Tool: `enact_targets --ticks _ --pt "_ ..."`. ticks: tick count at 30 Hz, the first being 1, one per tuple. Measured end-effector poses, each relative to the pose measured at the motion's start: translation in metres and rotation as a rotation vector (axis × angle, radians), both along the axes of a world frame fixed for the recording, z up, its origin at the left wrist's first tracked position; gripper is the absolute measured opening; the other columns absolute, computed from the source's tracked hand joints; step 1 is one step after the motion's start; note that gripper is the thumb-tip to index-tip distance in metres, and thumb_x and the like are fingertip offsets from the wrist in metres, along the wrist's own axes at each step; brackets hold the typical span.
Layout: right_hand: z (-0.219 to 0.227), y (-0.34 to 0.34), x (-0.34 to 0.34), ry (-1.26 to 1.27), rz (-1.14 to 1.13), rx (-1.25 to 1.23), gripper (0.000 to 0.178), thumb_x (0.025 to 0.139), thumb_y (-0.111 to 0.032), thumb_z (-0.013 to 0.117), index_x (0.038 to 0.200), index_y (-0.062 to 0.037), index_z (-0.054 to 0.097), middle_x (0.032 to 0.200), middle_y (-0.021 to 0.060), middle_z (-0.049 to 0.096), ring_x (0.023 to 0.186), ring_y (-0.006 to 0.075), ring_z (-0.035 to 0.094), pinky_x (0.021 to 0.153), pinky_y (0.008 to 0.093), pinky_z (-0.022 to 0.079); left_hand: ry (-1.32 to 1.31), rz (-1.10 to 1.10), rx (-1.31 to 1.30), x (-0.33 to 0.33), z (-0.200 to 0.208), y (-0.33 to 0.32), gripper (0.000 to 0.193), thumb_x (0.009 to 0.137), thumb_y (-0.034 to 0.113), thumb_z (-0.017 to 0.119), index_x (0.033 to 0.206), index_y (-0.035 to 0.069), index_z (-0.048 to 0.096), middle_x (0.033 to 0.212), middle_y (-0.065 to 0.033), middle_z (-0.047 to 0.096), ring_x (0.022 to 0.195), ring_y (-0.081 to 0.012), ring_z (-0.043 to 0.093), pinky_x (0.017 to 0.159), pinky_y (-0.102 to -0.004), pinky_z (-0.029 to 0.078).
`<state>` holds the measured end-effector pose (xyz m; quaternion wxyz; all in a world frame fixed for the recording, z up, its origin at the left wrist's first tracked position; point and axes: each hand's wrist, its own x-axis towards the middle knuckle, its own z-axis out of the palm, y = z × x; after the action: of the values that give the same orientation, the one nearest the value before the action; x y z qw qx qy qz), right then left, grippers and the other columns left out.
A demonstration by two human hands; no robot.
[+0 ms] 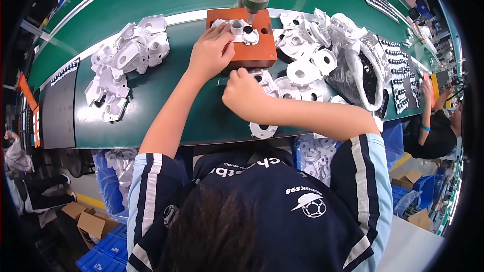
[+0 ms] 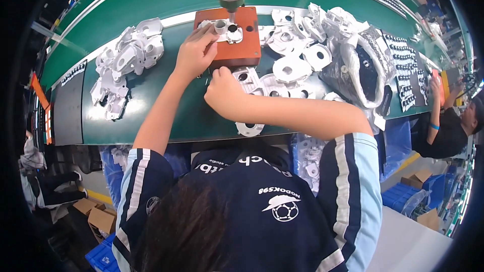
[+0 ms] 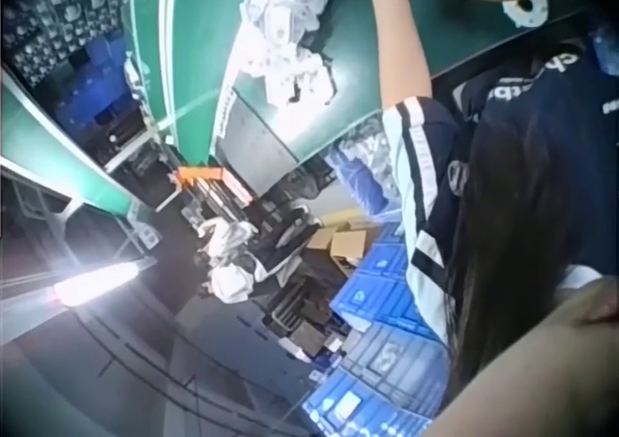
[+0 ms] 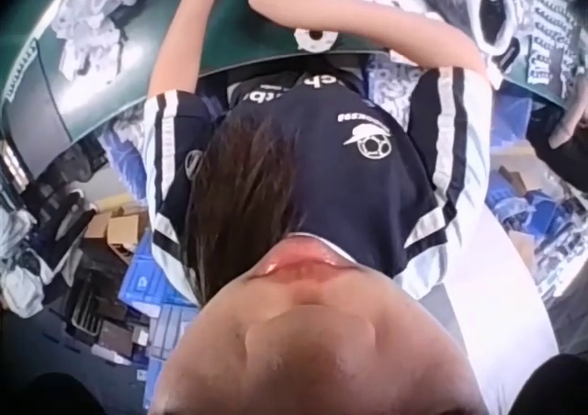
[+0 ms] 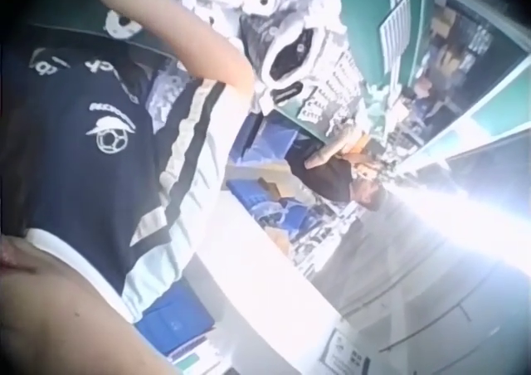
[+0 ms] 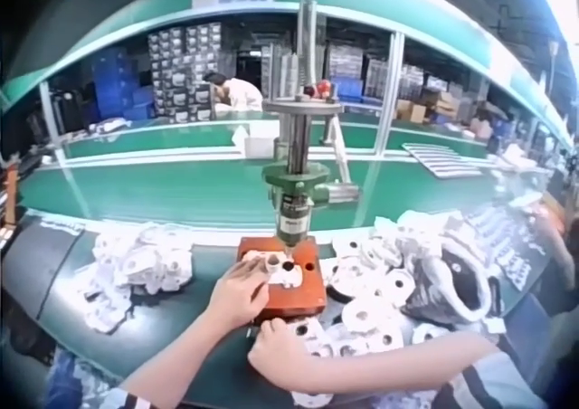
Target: Assembling plastic components and using a manual hand press at a factory workstation.
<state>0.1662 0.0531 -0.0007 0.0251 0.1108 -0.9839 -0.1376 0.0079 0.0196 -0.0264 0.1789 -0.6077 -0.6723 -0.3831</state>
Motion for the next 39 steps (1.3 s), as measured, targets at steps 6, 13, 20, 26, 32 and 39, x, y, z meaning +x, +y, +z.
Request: enact_targets --ticks 6,13,20,26,32,39 --pt "-0.021 -0.003 0.000 -0.021 -0.025 0.030 0.011 0.060 -0.014 0.062 0.066 -0.0054 0.065 0.062 0.0057 0.058 0.069 0.0212 0.052 0.064 0.0330 0.036 -0.026 -0.012 -0.006 0.004 0.005 0.000 0.014 0.076 0.009 0.058 0.088 0.004 0.061 0.107 -0.0152 0.063 0.107 -0.0295 0.057 0.095 -0.0410 0.043" --pt "-0.033 0.003 0.004 0.145 -0.032 0.052 0.010 0.061 -0.013 0.061 0.064 -0.0044 0.061 0.063 0.0064 0.056 0.067 0.0221 0.052 0.063 0.0320 0.037 -0.030 0.005 -0.016 0.003 0.005 -0.001 0.013 0.076 0.009 0.058 0.088 0.003 0.060 0.106 -0.0155 0.063 0.107 -0.0301 0.057 0.095 -0.0409 0.043" --pt "0.002 0.020 0.002 0.223 -0.053 -0.180 0.009 0.062 -0.009 0.061 0.067 -0.0031 0.058 0.065 0.0086 0.057 0.067 0.0232 0.054 0.063 0.0351 0.040 -0.057 -0.021 -0.077 0.001 0.002 0.000 0.021 0.078 0.013 0.059 0.097 0.005 0.061 0.117 -0.0161 0.058 0.113 -0.0348 0.051 0.095 -0.0416 0.041" --pt "0.066 0.111 0.003 0.042 -0.557 -1.132 0.020 0.073 -0.009 0.062 0.089 0.0026 0.064 0.077 0.0078 0.064 0.075 0.0115 0.058 0.072 0.0252 0.045 -0.022 0.007 -0.016 0.004 0.007 -0.002 0.012 0.076 0.009 0.058 0.086 0.003 0.060 0.108 -0.0150 0.062 0.107 -0.0291 0.056 0.095 -0.0408 0.043" --pt "0.020 0.152 -0.027 0.275 -0.554 -1.404 0.016 0.081 -0.004 0.056 0.093 0.0067 0.061 0.088 0.0081 0.064 0.080 0.0126 0.059 0.075 0.0251 0.046 -0.039 0.029 0.003 0.007 0.009 -0.001 0.010 0.075 0.009 0.058 0.084 0.003 0.060 0.105 -0.0149 0.063 0.105 -0.0288 0.058 0.094 -0.0404 0.044" --pt "0.023 0.170 -0.018 0.429 -0.542 -1.163 0.013 0.083 -0.004 0.058 0.095 -0.0004 0.062 0.088 0.0052 0.065 0.078 0.0116 0.058 0.072 0.0256 0.047 -0.083 0.022 -0.005 0.007 0.008 -0.001 0.010 0.075 0.008 0.058 0.084 0.003 0.060 0.106 -0.0148 0.063 0.106 -0.0283 0.057 0.094 -0.0408 0.044"
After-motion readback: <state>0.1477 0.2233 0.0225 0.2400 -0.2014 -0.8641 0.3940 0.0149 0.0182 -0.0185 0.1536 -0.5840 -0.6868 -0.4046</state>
